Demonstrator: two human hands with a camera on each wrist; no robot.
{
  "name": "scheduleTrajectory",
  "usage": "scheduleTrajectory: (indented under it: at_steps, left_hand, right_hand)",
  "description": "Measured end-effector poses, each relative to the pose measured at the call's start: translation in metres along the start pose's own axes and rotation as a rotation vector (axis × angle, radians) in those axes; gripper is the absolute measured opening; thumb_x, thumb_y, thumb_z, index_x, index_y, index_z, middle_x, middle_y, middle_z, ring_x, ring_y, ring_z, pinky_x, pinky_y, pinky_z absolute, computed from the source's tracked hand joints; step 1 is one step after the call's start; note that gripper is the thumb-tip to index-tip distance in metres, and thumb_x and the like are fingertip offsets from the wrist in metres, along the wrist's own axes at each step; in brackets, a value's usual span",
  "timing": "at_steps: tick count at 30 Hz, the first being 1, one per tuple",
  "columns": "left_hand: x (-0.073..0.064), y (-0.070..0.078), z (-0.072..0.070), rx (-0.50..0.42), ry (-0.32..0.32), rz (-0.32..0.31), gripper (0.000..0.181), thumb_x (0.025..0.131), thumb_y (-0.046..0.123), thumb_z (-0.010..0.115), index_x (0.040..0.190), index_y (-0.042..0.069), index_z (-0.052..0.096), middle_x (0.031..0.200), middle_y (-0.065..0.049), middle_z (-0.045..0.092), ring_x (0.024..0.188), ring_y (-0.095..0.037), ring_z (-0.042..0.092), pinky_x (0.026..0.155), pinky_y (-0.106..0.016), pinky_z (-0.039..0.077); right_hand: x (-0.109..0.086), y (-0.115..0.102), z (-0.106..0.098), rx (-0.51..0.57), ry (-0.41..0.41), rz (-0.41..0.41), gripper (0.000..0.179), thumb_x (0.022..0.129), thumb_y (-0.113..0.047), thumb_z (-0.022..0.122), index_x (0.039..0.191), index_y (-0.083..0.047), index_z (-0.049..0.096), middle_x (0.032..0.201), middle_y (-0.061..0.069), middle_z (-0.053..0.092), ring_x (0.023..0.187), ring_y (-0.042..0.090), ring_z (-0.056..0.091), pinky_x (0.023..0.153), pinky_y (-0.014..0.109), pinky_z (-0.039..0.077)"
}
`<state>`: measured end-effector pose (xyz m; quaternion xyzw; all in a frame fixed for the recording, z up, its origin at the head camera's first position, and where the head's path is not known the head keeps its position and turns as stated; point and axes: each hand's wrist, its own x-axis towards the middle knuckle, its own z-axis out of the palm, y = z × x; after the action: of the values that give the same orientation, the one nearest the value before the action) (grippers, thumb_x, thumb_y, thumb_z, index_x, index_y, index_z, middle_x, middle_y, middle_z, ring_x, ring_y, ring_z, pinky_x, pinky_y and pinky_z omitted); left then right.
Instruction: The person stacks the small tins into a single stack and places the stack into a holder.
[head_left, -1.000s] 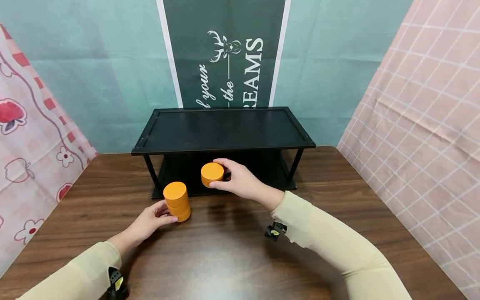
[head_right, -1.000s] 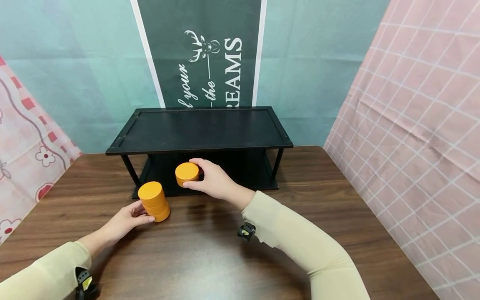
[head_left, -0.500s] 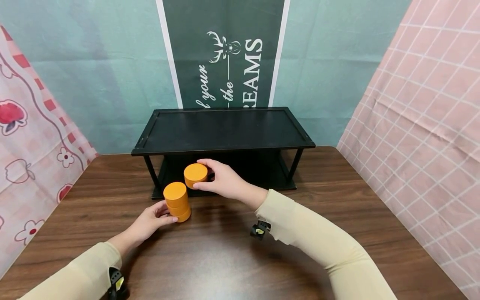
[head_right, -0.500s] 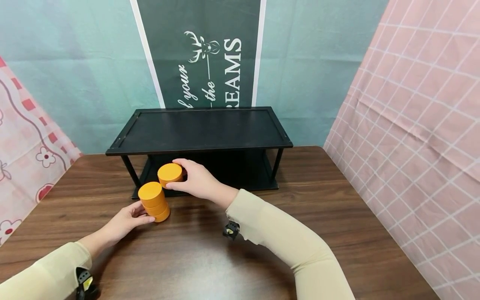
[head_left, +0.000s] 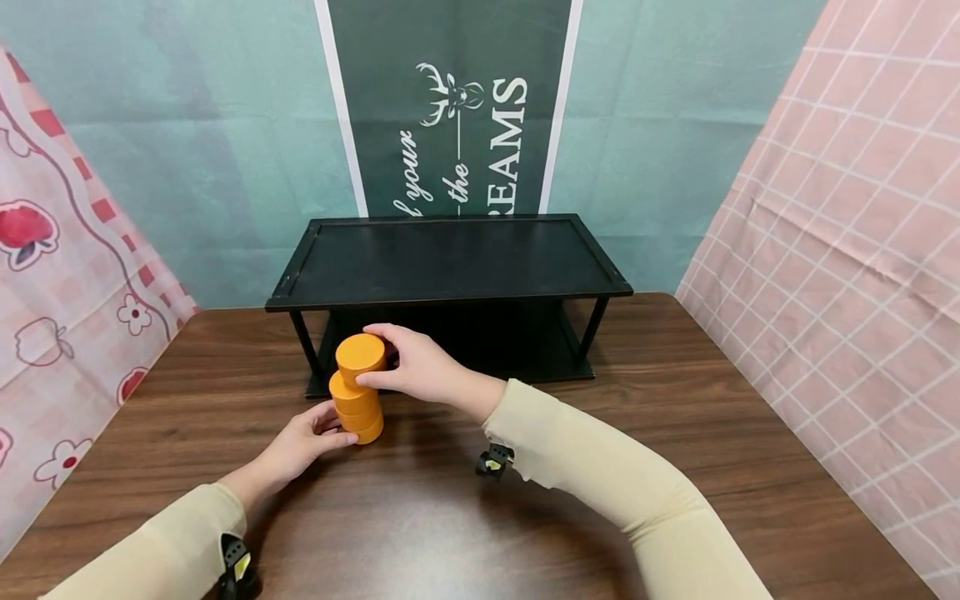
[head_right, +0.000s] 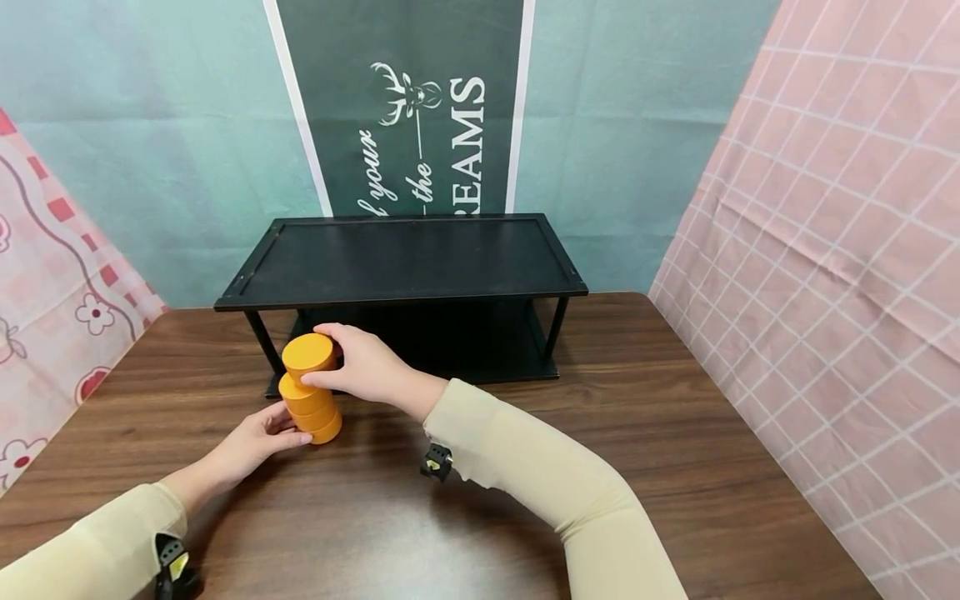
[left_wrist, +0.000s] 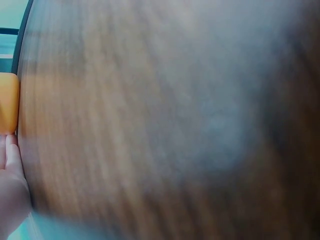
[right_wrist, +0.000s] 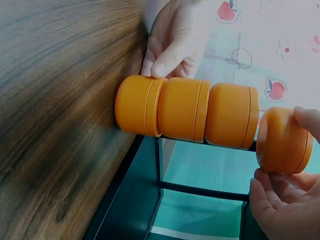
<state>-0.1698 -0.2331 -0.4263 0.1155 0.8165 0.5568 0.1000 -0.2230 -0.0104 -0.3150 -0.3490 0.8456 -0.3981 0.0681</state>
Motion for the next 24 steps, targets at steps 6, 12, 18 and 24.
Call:
scheduleTrajectory:
  at_steps: [6,12,18,24]
  left_hand:
    - [-0.0010,0.0001,0.0008,-0.011,-0.003,-0.001,0.062,0.087,0.020,0.067,0.136,-0.003,0.038,0.132,-0.022,0.048,0.120,-0.033,0.046,0.100,-0.041,0.038]
    - [-0.0001,0.0031,0.0018,-0.017,-0.009,-0.007,0.063,0.087,0.022,0.067,0.137,-0.003,0.038,0.132,-0.022,0.048,0.120,-0.033,0.046,0.100,-0.042,0.037]
    - [0.0002,0.0029,0.0006,-0.010,-0.012,-0.014,0.062,0.087,0.022,0.067,0.137,-0.002,0.038,0.132,-0.021,0.049,0.120,-0.033,0.047,0.100,-0.041,0.038]
    - [0.0001,0.0006,0.0002,-0.007,-0.001,-0.014,0.062,0.087,0.021,0.067,0.137,-0.003,0.038,0.131,-0.022,0.049,0.120,-0.033,0.047,0.099,-0.040,0.039]
  right_hand:
    - [0.0037,-0.0028,0.0055,-0.023,-0.017,-0.012,0.065,0.083,-0.030,0.071,0.138,-0.009,0.042,0.127,0.001,0.053,0.104,0.006,0.052,0.083,0.016,0.045]
    - [0.0033,-0.0058,0.0067,-0.053,-0.028,-0.003,0.065,0.083,-0.030,0.071,0.138,-0.010,0.042,0.129,0.001,0.052,0.106,0.007,0.051,0.086,0.017,0.045]
    - [0.0022,-0.0071,0.0088,-0.060,-0.046,0.016,0.066,0.084,-0.032,0.070,0.139,-0.011,0.040,0.134,0.002,0.049,0.112,0.008,0.050,0.091,0.020,0.043]
    - [0.0029,-0.0044,0.0100,-0.062,-0.052,0.004,0.069,0.084,-0.034,0.070,0.140,-0.011,0.038,0.135,0.001,0.048,0.113,0.007,0.049,0.092,0.021,0.043]
